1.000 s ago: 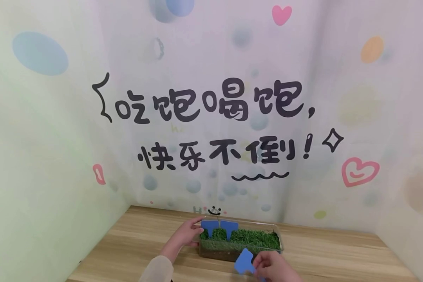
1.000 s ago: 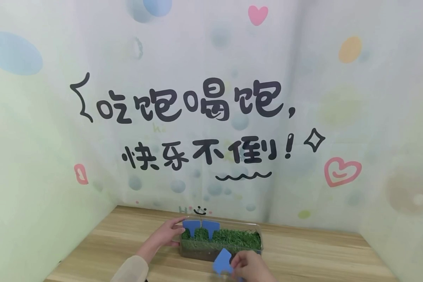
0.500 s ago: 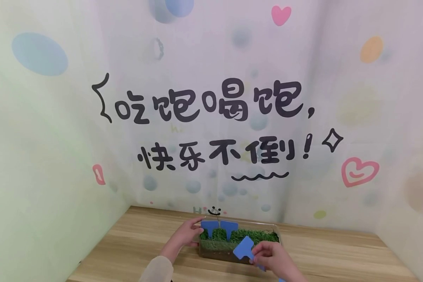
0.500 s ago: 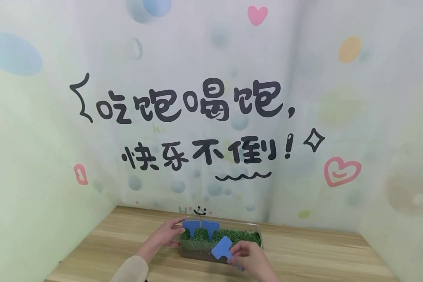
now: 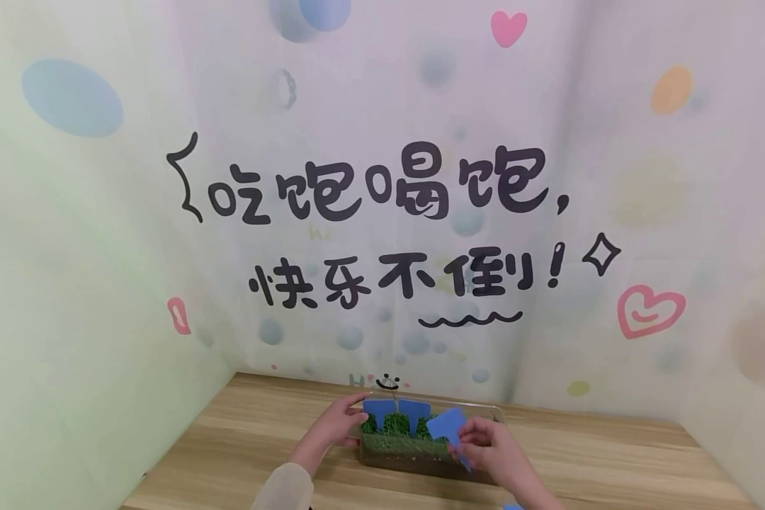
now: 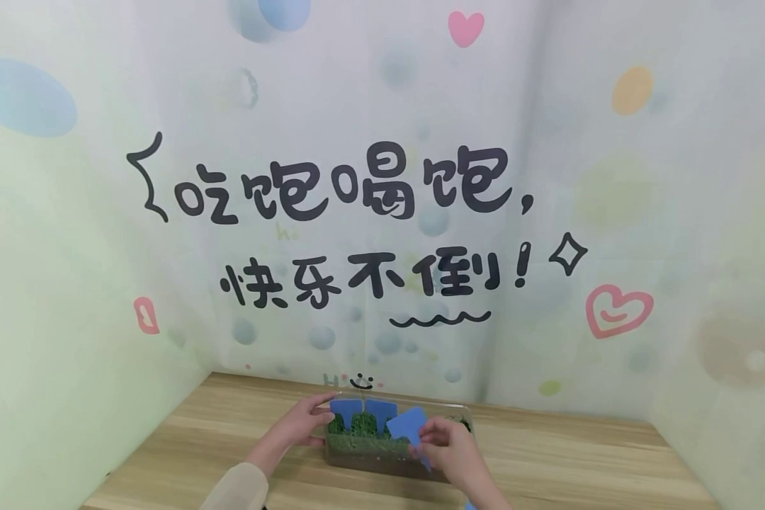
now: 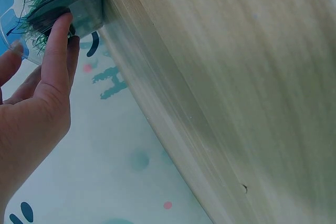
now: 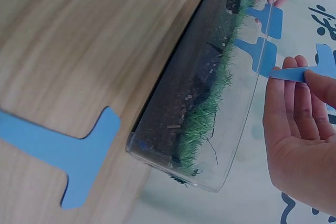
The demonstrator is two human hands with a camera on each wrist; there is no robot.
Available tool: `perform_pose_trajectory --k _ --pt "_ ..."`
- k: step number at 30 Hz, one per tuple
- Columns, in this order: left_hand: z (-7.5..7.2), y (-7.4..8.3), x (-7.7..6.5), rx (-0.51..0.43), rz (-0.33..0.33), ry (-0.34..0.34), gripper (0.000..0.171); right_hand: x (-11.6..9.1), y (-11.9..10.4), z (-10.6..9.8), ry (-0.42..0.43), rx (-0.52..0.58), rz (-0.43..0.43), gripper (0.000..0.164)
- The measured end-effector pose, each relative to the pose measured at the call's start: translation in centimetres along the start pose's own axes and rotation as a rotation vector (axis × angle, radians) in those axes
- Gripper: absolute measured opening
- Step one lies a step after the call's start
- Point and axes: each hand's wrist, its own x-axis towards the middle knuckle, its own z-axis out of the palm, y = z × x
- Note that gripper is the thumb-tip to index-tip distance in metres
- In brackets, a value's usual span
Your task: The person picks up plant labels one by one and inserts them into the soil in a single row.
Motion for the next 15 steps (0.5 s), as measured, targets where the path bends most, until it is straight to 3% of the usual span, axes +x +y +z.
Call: perform_pose_trajectory --k 6,15 --pt "0.1 -0.2 0.1 0.007 -0.002 0.014 0.053 0.5 -0.5 0.1 0.046 0.010 0.007 0.018" --pt "0.1 -0.3 0.2 0.011 -0.010 0.015 0.053 1.5 -1.5 0.1 0.113 0.035 -0.010 0.041"
